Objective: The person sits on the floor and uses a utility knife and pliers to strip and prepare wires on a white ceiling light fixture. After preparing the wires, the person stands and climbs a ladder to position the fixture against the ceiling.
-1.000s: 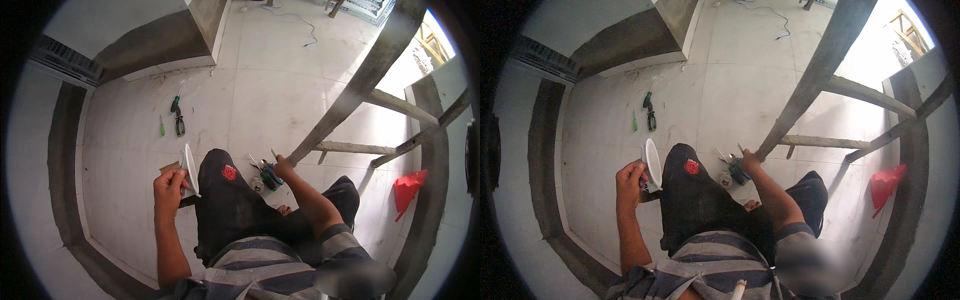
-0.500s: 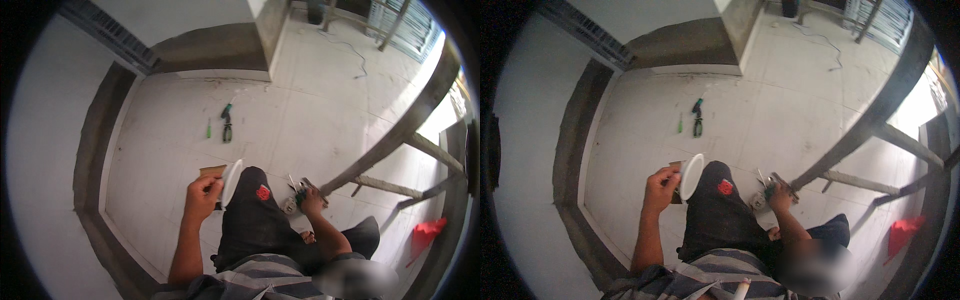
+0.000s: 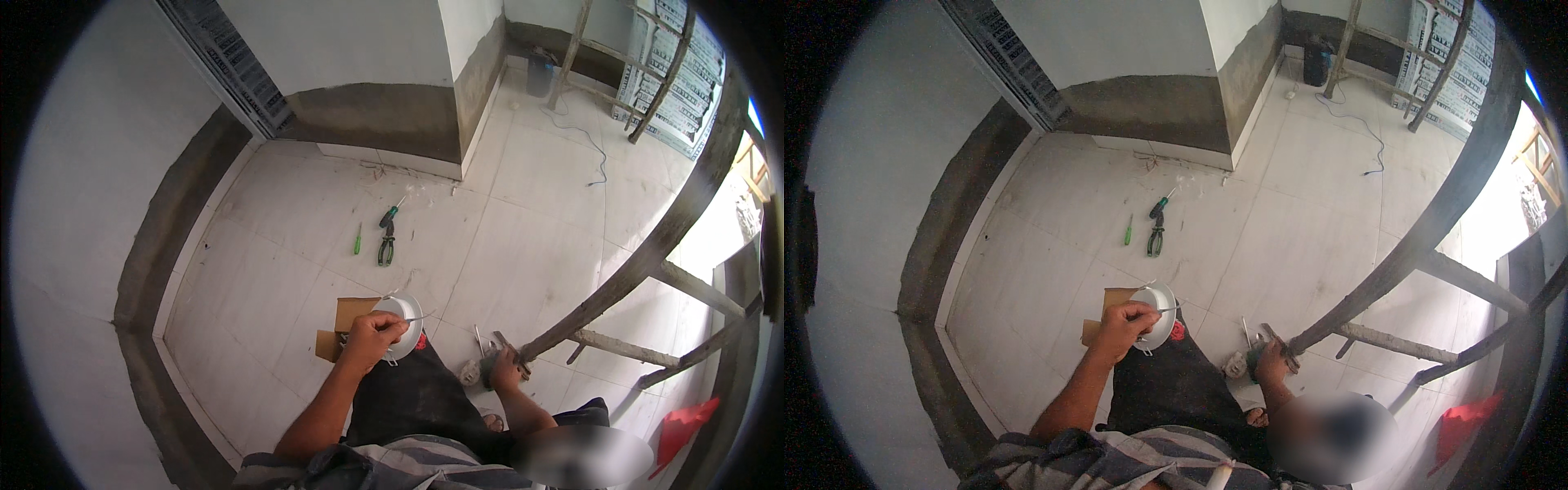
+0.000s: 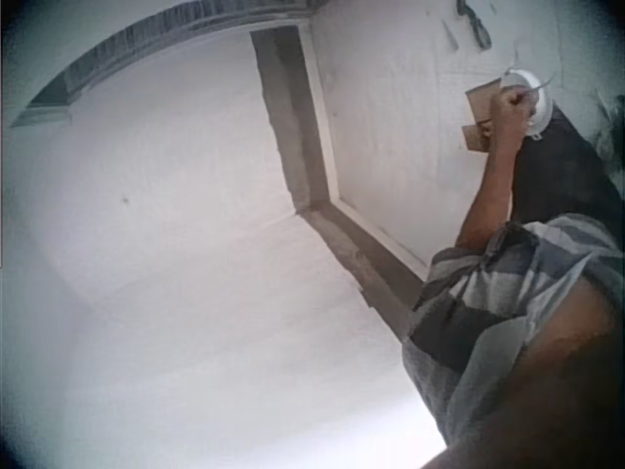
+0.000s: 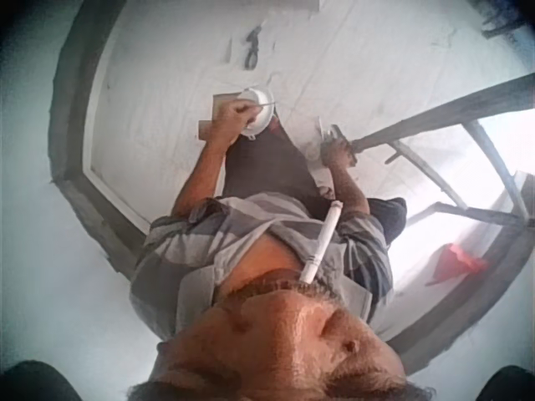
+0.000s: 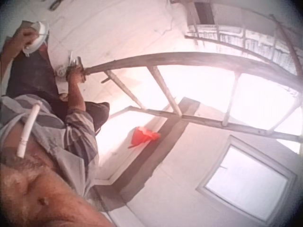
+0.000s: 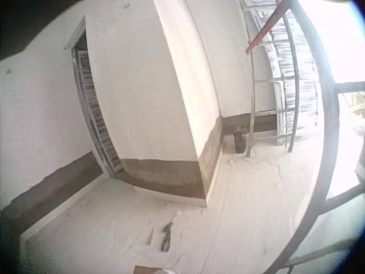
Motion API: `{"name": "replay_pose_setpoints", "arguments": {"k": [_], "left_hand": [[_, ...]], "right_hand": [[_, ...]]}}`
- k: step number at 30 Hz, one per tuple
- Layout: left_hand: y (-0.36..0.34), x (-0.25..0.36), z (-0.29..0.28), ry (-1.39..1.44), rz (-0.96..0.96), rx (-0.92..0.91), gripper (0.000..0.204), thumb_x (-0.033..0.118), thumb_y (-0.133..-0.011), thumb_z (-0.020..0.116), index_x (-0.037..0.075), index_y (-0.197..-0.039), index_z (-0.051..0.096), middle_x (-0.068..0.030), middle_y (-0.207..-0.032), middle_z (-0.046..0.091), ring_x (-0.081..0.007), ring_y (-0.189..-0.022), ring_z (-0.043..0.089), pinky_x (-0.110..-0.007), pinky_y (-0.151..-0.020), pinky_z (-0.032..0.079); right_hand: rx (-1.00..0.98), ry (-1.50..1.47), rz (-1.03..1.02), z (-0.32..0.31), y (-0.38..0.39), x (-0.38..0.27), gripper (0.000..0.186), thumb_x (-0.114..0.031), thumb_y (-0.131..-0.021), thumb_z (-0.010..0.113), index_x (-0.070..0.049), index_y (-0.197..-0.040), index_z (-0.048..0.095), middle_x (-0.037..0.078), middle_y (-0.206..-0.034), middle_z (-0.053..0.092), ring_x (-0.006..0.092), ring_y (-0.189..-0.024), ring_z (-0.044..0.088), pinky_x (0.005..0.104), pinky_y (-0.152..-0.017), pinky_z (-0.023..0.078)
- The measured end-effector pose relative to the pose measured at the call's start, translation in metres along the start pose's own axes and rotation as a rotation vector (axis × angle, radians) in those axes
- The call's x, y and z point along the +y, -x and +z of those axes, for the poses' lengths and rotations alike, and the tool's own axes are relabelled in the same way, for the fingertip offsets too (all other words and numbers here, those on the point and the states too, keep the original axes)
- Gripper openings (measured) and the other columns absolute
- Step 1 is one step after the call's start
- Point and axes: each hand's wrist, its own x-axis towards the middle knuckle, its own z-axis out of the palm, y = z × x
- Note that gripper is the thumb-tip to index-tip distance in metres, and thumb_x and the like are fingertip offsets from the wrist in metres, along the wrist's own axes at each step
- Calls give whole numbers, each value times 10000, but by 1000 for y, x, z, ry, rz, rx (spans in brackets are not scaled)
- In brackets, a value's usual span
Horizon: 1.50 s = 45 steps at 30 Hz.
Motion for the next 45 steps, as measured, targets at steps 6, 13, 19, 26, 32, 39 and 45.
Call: {"name": "replay_pose_setpoints", "arguments": {"k": [6,13,19,26,32,39,45], "left_hand": [[-7,-19,-1,-50,1,40,188,159,-874,782,-18,-923,746,-31,-825,694,-97,-714,607,-266,-666,491],[-50,-35,1,-38,103,112,153,120,-882,747,-32,-875,737,-72,-887,725,-99,-732,629,-272,-678,498],[-52,-27,-5,185,57,54,187,153,-877,757,-30,-850,727,-91,-951,741,-126,-791,651,-295,-730,521],[-59,-44,22,141,243,48,181,158,-903,721,-11,-837,716,-76,-974,737,-117,-822,623,-298,-762,505],[-52,-46,57,40,382,31,199,155,-905,703,-38,-859,711,-149,-1033,750,-220,-970,693,-361,-883,531],[-51,-49,83,27,410,25,175,136,-875,718,-27,-810,704,-144,-925,755,-222,-828,709,-356,-787,548],[-62,-42,93,91,277,18,191,145,-856,734,-34,-794,713,-111,-796,733,-183,-719,678,-339,-692,535]], "right_hand": [[119,41,-41,14,14,3,636,-194,-884,643,-11,-1447,410,196,-1481,431,455,-1187,592,576,-939,517],[-28,-798,-44,-21,-54,-26,388,-199,-861,647,20,-1182,659,163,-955,715,302,-905,698,391,-817,546],[-307,-1098,-173,-165,61,-121,351,-64,-858,591,37,-1188,655,81,-958,709,164,-841,652,326,-753,531],[16,-784,-310,-208,129,-171,559,-178,-856,610,6,-1380,547,254,-1127,696,354,-1055,673,416,-955,505],[163,-667,-223,-188,133,-171,658,-177,-848,622,-8,-1461,451,314,-1222,638,434,-1168,622,445,-1016,474],[300,-628,-177,-162,115,-156,674,-148,-844,615,-65,-1487,431,308,-1244,628,454,-1159,614,482,-1010,475],[383,-316,-177,-180,108,-154,722,-184,-822,658,-88,-1497,423,245,-1150,664,444,-1093,620,553,-951,479]]}}
